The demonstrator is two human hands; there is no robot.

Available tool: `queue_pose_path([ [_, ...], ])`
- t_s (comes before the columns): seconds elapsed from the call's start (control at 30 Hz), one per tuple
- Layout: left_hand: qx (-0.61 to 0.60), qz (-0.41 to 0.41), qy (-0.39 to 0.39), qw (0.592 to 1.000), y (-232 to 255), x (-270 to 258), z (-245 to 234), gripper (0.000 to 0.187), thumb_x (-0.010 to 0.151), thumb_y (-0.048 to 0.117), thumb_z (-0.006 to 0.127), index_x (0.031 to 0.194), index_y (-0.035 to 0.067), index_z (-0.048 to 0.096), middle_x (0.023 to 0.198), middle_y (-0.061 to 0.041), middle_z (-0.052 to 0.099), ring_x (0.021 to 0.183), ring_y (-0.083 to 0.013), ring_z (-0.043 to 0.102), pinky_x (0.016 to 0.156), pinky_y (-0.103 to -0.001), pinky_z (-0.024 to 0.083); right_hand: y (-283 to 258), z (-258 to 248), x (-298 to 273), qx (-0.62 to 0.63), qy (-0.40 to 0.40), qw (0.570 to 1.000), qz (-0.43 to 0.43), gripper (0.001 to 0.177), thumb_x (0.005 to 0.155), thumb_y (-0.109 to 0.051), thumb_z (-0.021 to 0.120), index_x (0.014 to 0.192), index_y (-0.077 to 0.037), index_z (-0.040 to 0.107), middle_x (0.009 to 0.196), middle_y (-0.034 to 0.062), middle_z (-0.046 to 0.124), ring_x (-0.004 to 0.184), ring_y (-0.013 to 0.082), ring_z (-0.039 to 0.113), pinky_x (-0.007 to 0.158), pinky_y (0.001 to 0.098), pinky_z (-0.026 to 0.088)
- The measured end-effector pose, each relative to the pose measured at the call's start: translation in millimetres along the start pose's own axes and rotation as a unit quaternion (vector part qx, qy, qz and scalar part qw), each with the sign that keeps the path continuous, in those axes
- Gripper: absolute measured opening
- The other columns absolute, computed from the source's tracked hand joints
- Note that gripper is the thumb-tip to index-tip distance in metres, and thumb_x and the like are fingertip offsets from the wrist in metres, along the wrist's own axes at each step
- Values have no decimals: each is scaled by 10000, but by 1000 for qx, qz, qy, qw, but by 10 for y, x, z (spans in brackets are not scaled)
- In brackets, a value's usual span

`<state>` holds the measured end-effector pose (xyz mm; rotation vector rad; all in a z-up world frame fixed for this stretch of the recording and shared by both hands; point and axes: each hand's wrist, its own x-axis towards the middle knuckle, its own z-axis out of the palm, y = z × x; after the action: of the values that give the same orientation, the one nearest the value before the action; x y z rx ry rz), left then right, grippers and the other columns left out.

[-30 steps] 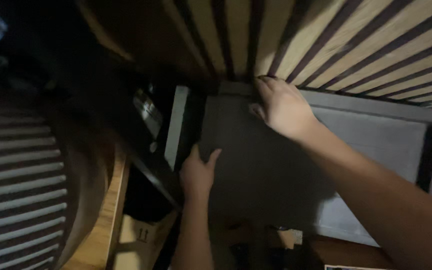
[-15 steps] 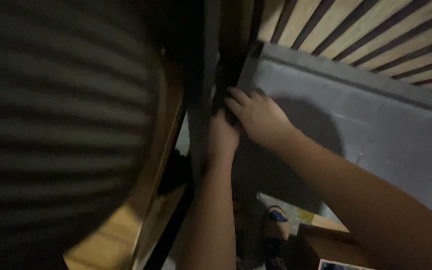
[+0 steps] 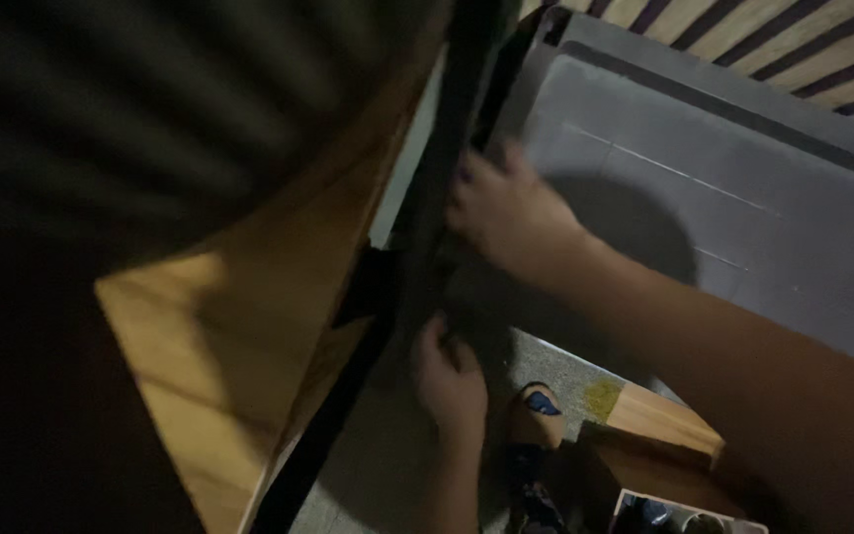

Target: The person assembles a small wooden drawer unit by attaching corner pieces and stacking drawer components. They place the assembled unit on a shelf and open the drawers to check the fit.

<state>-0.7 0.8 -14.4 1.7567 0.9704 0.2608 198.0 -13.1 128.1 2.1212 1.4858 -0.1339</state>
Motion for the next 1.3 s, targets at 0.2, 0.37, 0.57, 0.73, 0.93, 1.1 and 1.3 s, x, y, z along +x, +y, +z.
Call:
queue_pose_path([
  [0.2, -1, -5, -13, 1000, -225, 642, 498, 438, 924, 154, 685, 1304, -37, 581, 1271, -292, 639, 1196, -448, 589, 951, -509, 492, -112, 30, -41, 27, 29, 998, -56, 405, 878, -205, 612, 1276, -240, 678, 1102, -6, 676, 1192, 215, 571, 1218, 600, 209],
  [0.37, 3, -65, -46, 997, -170, 689, 442, 342, 918, 114, 607, 1212, -58, 638, 1175, -291, 697, 1104, -437, 693, 892, -495, 558, -64, 13, -71, 30, 43, 996, -69, 348, 916, -188, 590, 1242, -220, 706, 1063, 10, 692, 1145, 207, 603, 1200, 575, 264],
  [0.57, -37, -48, -86, 994, -134, 608, 278, 340, 973, 157, 599, 1259, -23, 635, 1234, -253, 676, 1162, -409, 648, 931, -483, 506, -148, -37, -119, 49, -3, 997, -63, 315, 936, -187, 588, 1228, -198, 706, 1107, 16, 689, 1215, 210, 580, 1220, 582, 248],
  [0.73, -45, -105, -114, 987, -90, 633, 204, 324, 971, 142, 543, 1244, -1, 642, 1170, -232, 710, 1105, -378, 696, 930, -465, 532, -144, -108, -81, 20, 18, 997, -69, 396, 847, -209, 623, 1238, -226, 691, 1233, 21, 658, 1277, 225, 527, 1172, 573, 260],
  [0.93, 33, -70, -122, 990, -61, 680, 184, 295, 976, 127, 547, 1206, -19, 658, 1172, -232, 704, 1114, -381, 688, 946, -459, 534, -144, -37, -125, 49, 26, 996, -76, 400, 886, -207, 616, 1281, -235, 679, 1222, -19, 669, 1296, 196, 523, 1172, 570, 281],
  [1.1, -8, -48, -107, 993, -70, 668, 140, 396, 939, 168, 614, 1314, 44, 612, 1263, -198, 659, 1175, -376, 626, 956, -474, 488, -141, 38, -140, 75, 48, 995, -40, 357, 904, -200, 607, 1248, -235, 694, 1192, -26, 677, 1267, 192, 546, 1147, 602, 298],
  [1.3, -283, -234, -155, 917, -192, 596, 143, 572, 986, 221, 471, 1535, 71, 426, 1511, -134, 558, 1357, -287, 564, 1139, -414, 416, -151, -29, -133, 45, 42, 997, -39, 349, 876, -204, 626, 1213, -250, 704, 1115, -20, 683, 1211, 217, 556, 1137, 624, 282],
])
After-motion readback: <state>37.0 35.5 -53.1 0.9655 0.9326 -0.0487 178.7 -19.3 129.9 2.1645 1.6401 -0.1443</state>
